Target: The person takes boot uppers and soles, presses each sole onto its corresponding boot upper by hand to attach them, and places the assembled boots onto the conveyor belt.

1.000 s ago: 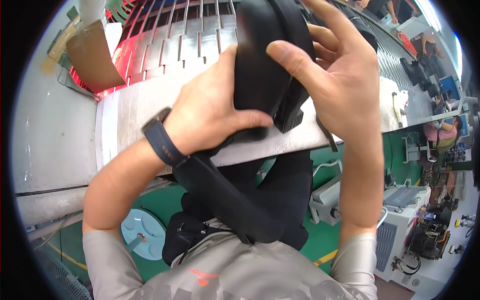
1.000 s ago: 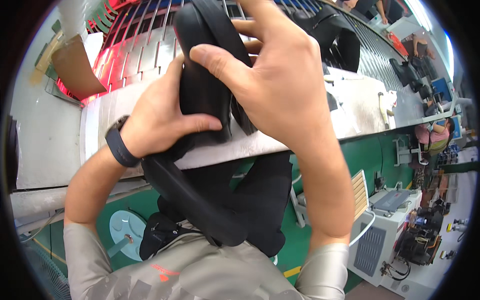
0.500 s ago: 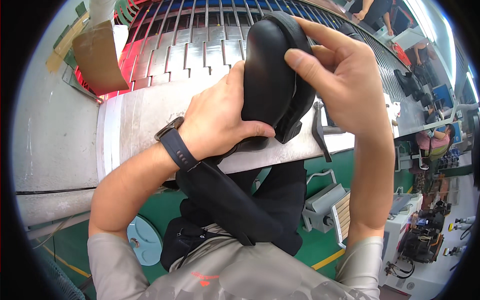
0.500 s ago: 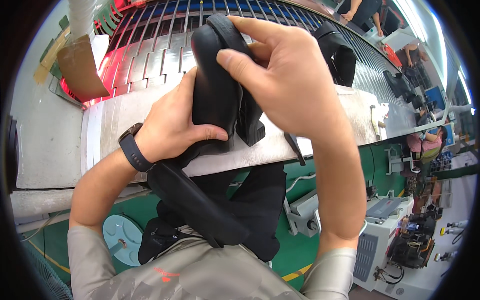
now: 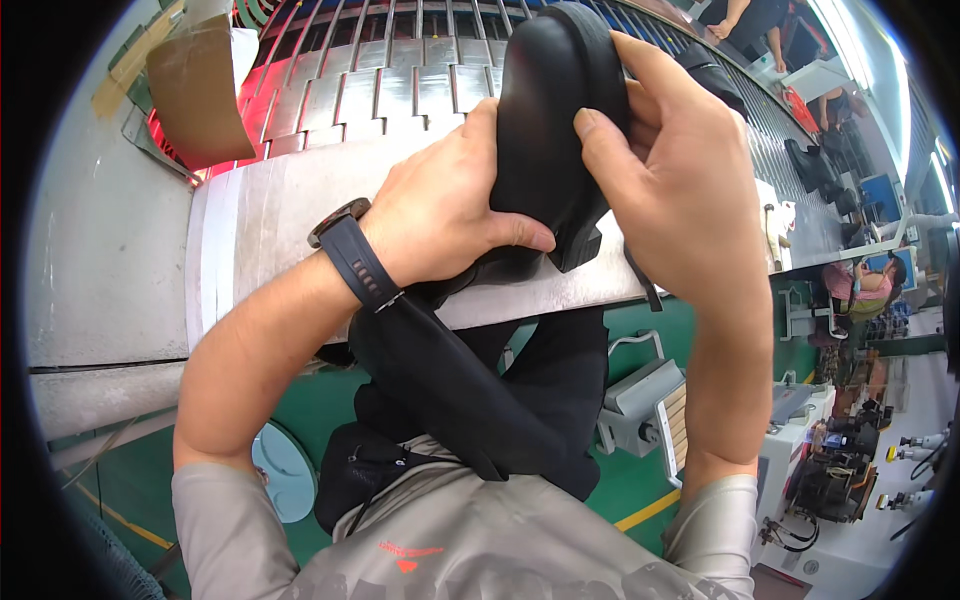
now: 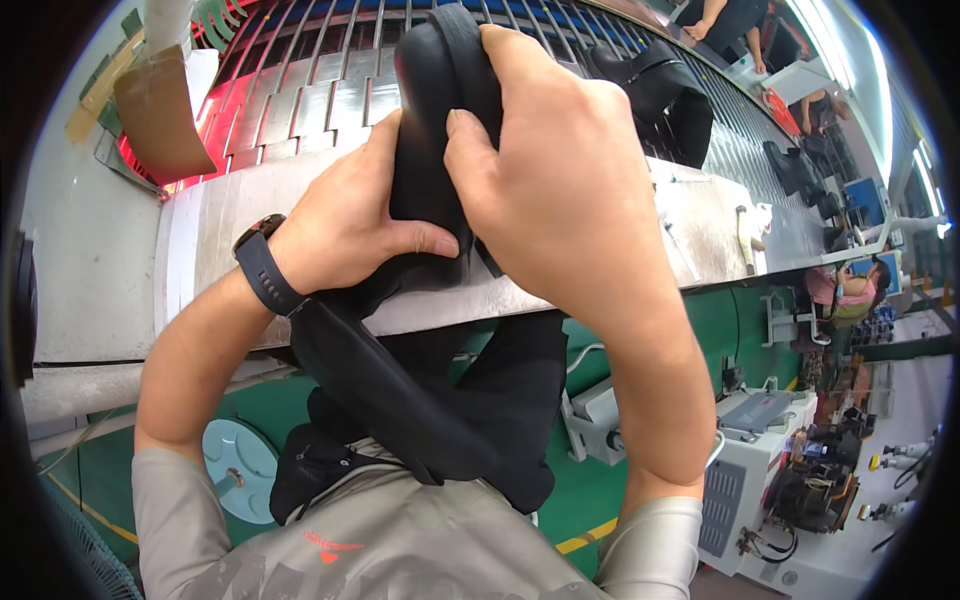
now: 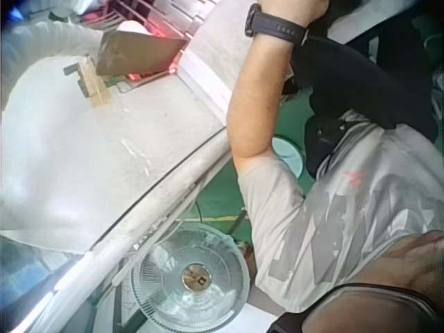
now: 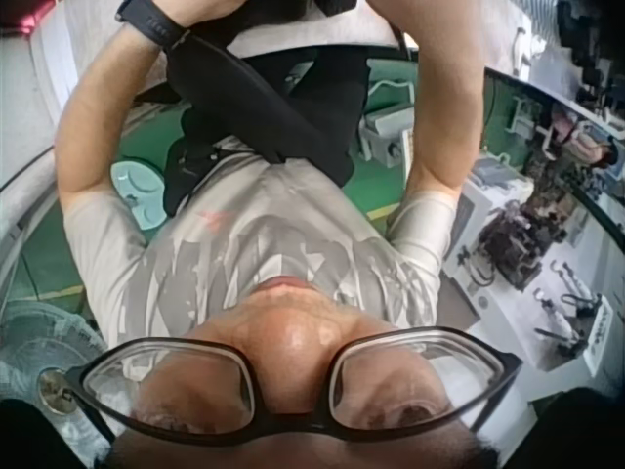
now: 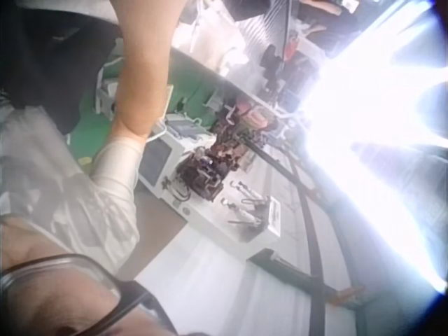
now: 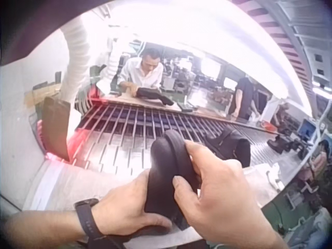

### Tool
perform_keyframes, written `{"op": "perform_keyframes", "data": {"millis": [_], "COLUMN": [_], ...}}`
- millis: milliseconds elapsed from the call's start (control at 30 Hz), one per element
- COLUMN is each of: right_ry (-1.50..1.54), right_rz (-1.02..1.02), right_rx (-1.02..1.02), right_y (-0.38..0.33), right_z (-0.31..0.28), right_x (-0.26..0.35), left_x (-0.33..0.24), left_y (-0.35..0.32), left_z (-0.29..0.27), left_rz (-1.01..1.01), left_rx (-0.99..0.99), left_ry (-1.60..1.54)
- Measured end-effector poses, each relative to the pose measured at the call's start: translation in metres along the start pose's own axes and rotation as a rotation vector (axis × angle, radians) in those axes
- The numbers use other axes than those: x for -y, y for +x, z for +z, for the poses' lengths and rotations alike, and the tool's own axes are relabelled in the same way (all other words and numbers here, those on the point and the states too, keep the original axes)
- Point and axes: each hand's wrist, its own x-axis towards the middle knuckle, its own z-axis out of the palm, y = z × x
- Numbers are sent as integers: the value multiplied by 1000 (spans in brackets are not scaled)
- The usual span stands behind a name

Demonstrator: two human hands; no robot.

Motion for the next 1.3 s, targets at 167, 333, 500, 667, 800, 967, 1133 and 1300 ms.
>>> {"op": "perform_keyframes", "data": {"millis": [167,333,500,667,800,967,1133,1300], "right_ry": [200,682,635,557,547,466,348,246], "right_rz": [-12,228,179,173,174,149,153,84], "right_rx": [-103,-41,-65,-130,-98,-139,-164,-192], "right_y": [-13,-40,-36,-35,-31,-30,-31,-33], "right_z": [29,62,74,86,86,89,88,89], "right_x": [-33,-55,-56,-63,-65,-63,-56,-47], "left_x": [2,25,31,39,36,40,37,40], "left_y": [6,15,17,21,21,21,20,25], "left_z": [-3,-6,-12,-10,-14,-12,-15,-8], "left_rz": [-135,-77,-73,-1,-87,-67,-124,-87], "left_rx": [57,91,137,144,167,122,156,143], "left_ry": [-12,-129,-242,-267,-254,-169,-266,-240]}}
